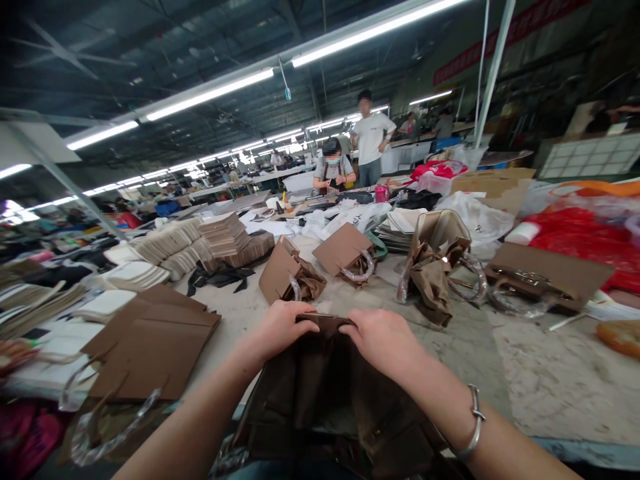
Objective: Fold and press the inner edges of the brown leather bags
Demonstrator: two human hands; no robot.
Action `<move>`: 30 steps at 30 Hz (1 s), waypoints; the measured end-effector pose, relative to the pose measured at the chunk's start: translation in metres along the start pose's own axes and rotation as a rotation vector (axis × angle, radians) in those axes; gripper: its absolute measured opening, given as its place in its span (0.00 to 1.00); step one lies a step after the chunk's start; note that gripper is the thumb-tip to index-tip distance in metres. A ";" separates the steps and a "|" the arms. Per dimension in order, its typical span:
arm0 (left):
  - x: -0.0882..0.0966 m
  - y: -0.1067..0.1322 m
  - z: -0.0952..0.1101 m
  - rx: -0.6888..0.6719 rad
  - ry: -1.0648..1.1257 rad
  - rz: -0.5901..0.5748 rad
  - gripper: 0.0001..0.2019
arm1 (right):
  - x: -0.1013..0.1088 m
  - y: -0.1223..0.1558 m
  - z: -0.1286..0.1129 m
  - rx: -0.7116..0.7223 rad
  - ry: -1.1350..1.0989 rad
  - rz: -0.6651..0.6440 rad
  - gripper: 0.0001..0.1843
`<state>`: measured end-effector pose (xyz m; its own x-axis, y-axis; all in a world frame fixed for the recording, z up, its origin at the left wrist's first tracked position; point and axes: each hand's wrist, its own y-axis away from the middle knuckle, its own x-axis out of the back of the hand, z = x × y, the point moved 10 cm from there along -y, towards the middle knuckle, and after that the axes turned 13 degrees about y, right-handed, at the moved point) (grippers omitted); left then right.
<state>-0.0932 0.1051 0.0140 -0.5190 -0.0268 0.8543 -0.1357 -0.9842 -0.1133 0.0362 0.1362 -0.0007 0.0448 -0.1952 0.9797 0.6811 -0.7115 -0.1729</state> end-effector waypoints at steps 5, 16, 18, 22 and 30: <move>-0.001 -0.002 -0.004 0.048 -0.022 0.009 0.08 | -0.001 -0.005 0.001 0.038 -0.015 0.016 0.18; 0.000 -0.004 -0.014 0.154 0.003 0.103 0.07 | 0.008 -0.008 0.000 0.042 -0.037 0.060 0.20; -0.001 -0.004 -0.014 0.170 0.004 0.103 0.07 | 0.016 -0.011 -0.002 0.058 -0.065 0.082 0.20; -0.003 -0.004 -0.008 0.136 -0.047 0.081 0.09 | 0.024 -0.021 -0.016 0.136 -0.030 0.092 0.18; -0.002 -0.006 -0.005 0.089 -0.033 0.068 0.10 | 0.023 -0.026 -0.030 0.212 0.027 0.077 0.17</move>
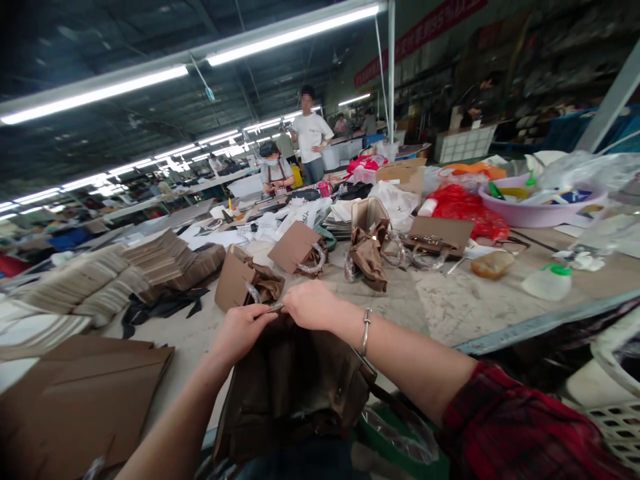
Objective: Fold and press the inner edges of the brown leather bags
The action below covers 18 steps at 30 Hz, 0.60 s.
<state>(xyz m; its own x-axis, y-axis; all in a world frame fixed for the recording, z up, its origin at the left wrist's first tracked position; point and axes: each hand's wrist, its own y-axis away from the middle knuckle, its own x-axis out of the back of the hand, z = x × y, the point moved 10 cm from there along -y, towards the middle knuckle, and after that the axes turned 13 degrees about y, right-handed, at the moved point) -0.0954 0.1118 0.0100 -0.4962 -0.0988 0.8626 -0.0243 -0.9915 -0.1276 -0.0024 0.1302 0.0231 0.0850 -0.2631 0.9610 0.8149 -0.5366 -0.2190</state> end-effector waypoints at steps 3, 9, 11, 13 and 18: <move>0.002 0.002 -0.003 -0.001 0.104 -0.005 0.10 | 0.001 0.001 0.000 0.008 -0.001 0.017 0.17; 0.008 0.008 -0.012 0.051 0.114 0.033 0.11 | 0.006 0.004 0.008 0.012 -0.089 0.061 0.25; 0.008 0.008 -0.009 0.051 0.071 0.048 0.11 | 0.009 0.002 0.006 0.017 -0.096 0.072 0.27; 0.008 0.008 -0.008 0.057 0.053 0.069 0.11 | 0.007 -0.004 0.002 0.015 -0.070 0.032 0.23; 0.009 0.007 -0.013 0.086 0.118 0.090 0.10 | 0.003 -0.019 -0.014 0.049 -0.012 -0.009 0.16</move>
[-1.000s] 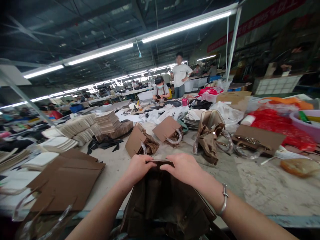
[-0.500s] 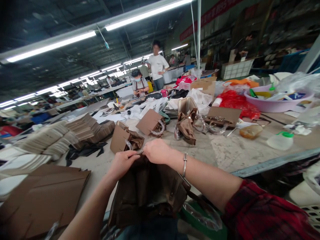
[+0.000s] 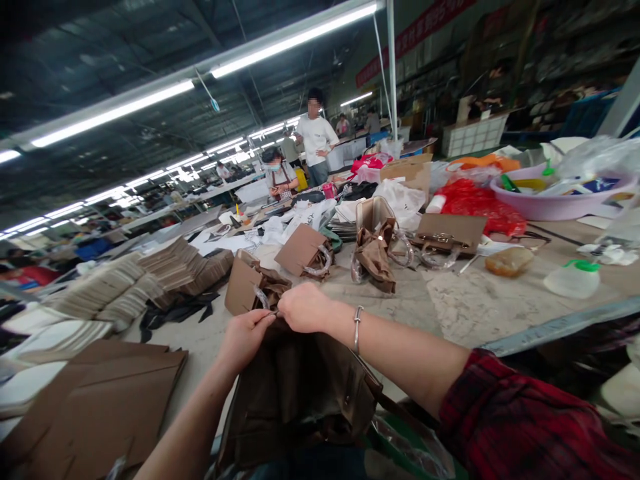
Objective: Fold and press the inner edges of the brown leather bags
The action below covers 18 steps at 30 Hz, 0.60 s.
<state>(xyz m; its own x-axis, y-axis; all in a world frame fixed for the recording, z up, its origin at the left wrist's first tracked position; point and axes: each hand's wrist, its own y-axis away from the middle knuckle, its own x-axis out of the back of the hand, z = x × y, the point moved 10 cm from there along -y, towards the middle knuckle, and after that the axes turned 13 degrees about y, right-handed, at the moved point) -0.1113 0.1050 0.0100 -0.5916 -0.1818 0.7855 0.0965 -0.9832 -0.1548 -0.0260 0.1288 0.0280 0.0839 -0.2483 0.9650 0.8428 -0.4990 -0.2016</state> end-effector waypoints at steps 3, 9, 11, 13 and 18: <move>0.000 0.000 -0.004 0.031 0.010 -0.001 0.11 | -0.001 0.000 0.005 -0.017 -0.016 0.005 0.18; -0.002 0.001 0.003 0.011 0.027 -0.020 0.14 | -0.011 0.029 0.034 -0.102 -0.140 -0.033 0.31; -0.004 0.002 0.006 -0.015 0.043 -0.054 0.14 | -0.014 0.037 0.040 -0.142 -0.097 -0.067 0.26; -0.008 0.002 0.011 -0.057 0.046 -0.099 0.17 | -0.016 0.040 0.037 -0.142 -0.051 -0.097 0.22; -0.007 -0.001 0.011 -0.031 -0.076 -0.081 0.15 | -0.013 0.033 0.026 -0.126 0.013 -0.067 0.18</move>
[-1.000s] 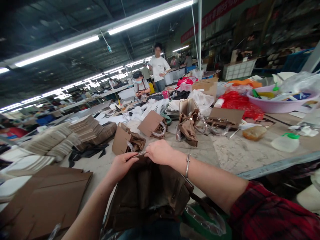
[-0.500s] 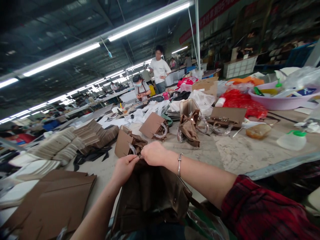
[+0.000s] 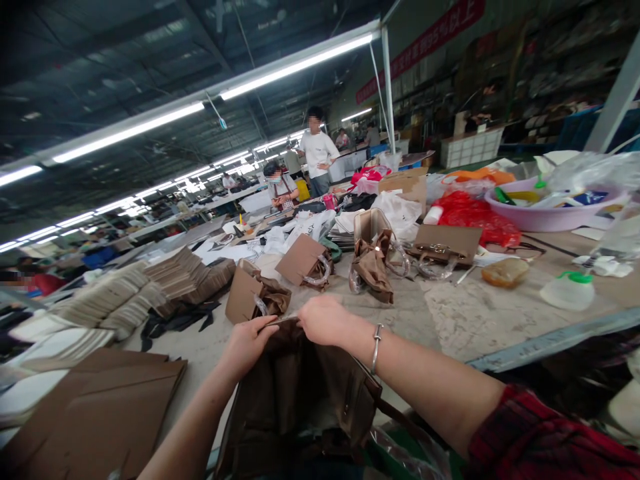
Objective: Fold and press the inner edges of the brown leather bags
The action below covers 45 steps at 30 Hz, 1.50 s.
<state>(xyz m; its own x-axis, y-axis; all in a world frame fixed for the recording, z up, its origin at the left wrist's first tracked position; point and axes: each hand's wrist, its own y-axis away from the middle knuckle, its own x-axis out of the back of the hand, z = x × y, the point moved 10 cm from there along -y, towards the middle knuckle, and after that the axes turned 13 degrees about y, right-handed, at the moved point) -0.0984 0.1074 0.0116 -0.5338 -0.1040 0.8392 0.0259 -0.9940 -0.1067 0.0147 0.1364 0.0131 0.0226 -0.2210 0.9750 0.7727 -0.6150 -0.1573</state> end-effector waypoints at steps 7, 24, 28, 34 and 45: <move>0.001 -0.001 -0.001 0.044 -0.056 0.039 0.12 | -0.009 0.004 0.015 -0.034 -0.062 -0.053 0.29; 0.010 0.001 -0.026 0.124 -0.023 0.023 0.10 | -0.004 0.002 0.010 -0.046 -0.188 -0.063 0.26; 0.005 -0.001 -0.014 0.059 -0.067 -0.088 0.17 | -0.005 -0.001 0.010 -0.056 -0.212 -0.026 0.22; -0.012 -0.022 0.017 -0.066 -0.097 -0.190 0.13 | -0.023 -0.016 0.016 -0.021 -0.083 -0.052 0.15; -0.024 -0.036 0.000 0.042 -0.204 -0.176 0.12 | 0.024 0.046 -0.005 -0.167 -0.330 0.110 0.20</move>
<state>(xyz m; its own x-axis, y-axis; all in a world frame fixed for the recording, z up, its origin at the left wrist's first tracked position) -0.0864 0.1462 -0.0049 -0.3523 0.0699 0.9333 -0.0154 -0.9975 0.0689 0.0473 0.0989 0.0281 0.3235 -0.0540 0.9447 0.6410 -0.7219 -0.2608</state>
